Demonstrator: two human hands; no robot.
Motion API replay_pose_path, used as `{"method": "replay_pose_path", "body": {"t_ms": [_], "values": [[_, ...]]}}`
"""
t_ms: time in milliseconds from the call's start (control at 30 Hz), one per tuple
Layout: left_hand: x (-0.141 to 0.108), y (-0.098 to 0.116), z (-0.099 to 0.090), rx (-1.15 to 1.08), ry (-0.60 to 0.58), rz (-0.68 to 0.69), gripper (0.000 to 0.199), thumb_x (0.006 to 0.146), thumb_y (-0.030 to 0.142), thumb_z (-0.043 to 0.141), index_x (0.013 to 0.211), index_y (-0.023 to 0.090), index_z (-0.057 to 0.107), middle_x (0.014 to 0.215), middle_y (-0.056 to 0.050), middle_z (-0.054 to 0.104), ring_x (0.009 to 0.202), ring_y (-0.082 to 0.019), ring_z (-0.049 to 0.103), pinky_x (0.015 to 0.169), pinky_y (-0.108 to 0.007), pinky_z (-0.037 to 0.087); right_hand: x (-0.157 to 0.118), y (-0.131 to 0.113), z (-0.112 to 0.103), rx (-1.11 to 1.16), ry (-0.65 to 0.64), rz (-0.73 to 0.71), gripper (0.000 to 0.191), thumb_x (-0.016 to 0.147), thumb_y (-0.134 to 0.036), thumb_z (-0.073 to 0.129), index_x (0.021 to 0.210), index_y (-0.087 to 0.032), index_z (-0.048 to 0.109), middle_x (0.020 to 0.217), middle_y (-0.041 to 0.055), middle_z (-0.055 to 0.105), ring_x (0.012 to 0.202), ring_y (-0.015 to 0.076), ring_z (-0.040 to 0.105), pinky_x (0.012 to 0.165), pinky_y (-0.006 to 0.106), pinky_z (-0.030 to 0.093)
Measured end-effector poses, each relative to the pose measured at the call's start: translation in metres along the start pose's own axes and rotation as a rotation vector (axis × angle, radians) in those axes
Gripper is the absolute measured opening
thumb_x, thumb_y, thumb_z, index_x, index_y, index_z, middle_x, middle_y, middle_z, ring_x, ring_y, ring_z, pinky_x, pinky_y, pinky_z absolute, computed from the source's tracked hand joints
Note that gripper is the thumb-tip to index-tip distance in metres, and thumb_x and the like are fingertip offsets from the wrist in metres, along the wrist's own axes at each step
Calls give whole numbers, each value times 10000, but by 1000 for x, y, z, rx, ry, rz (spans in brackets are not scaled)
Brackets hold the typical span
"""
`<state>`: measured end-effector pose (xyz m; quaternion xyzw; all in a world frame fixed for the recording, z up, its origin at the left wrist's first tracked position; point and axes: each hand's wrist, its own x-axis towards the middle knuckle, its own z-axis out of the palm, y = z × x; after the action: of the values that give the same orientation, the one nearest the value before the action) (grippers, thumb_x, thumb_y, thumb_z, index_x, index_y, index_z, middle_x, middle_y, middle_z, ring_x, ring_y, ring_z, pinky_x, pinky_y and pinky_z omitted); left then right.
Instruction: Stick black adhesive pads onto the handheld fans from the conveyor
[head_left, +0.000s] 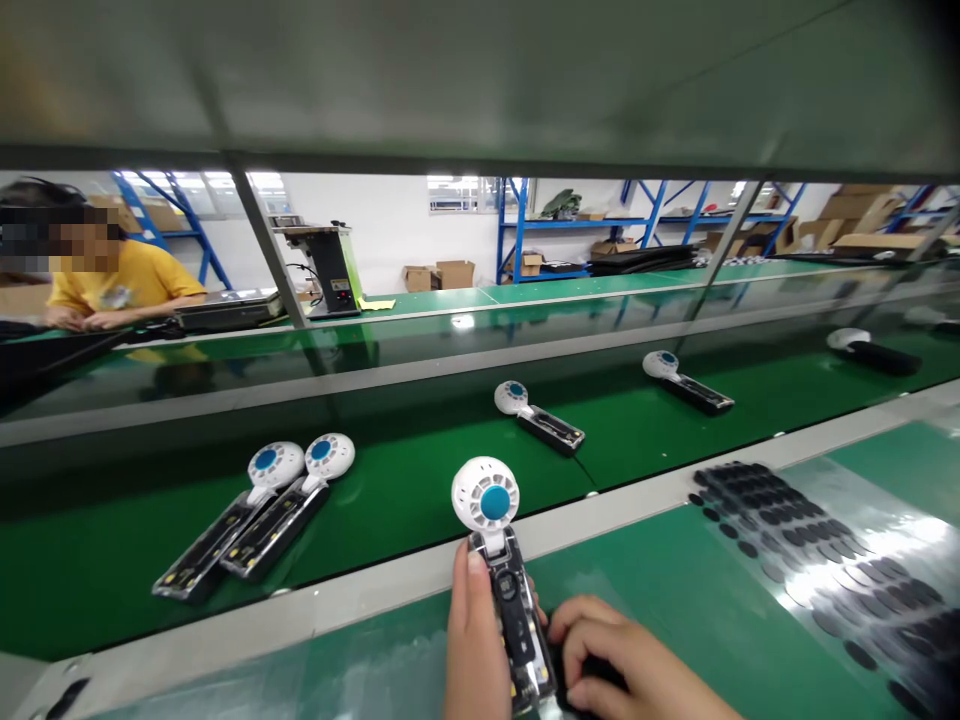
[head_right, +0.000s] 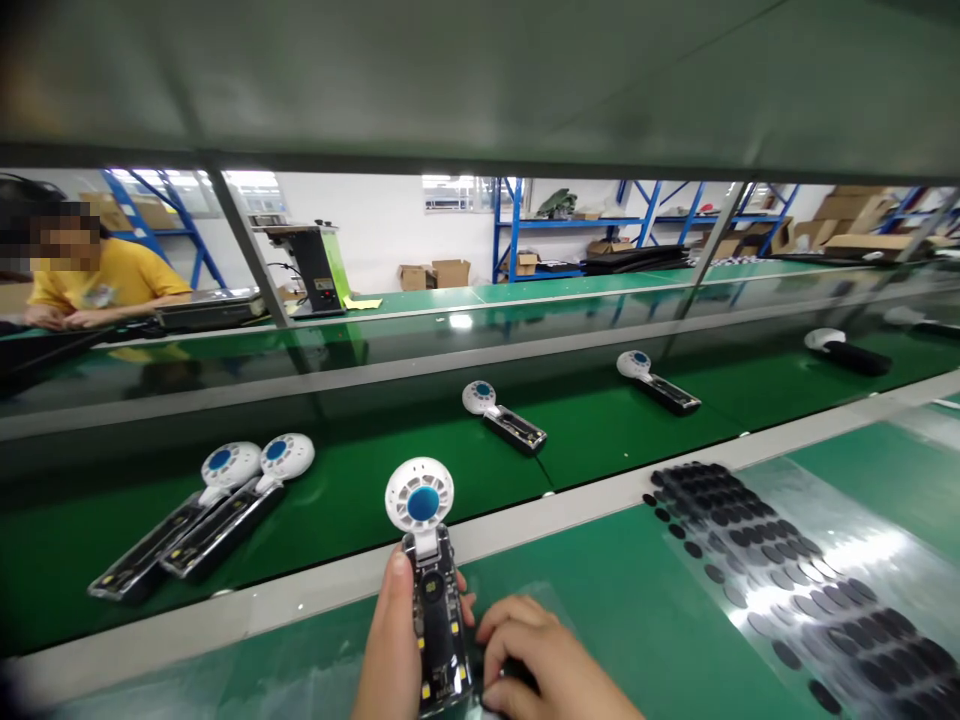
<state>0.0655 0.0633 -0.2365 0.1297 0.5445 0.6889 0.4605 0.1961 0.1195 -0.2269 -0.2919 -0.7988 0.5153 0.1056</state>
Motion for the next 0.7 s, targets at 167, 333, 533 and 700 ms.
{"method": "replay_pose_path", "body": {"t_ms": [167,333,533,700], "values": [[1,2,-3,75,-21,-27,527,776,639,356,1034,192,469,744,-30,628,650,-196,590,604,-295,429,3,-26,-16,200,111,0,121,752,-162,461,645,-212,435,948,11,530,927,148,510,813,217,361],[4,-2,-7,110,37,1,546,770,643,359,970,163,525,888,-74,627,822,-222,563,718,-308,404,13,-33,-17,-63,20,19,188,686,-61,479,735,-232,538,870,-20,553,854,145,517,751,231,376],[4,-1,-5,-7,3,-29,503,755,645,395,841,172,543,658,-31,613,608,-178,562,638,-291,434,4,-21,-8,-324,-14,119,368,600,14,497,876,-217,573,974,5,563,935,173,489,801,258,357],[3,5,-4,-154,-51,-140,595,802,628,291,653,130,581,448,-46,568,512,-167,573,780,-320,442,5,-12,-1,-439,-61,71,246,658,18,516,744,-192,611,924,23,572,902,180,489,785,261,373]]}}
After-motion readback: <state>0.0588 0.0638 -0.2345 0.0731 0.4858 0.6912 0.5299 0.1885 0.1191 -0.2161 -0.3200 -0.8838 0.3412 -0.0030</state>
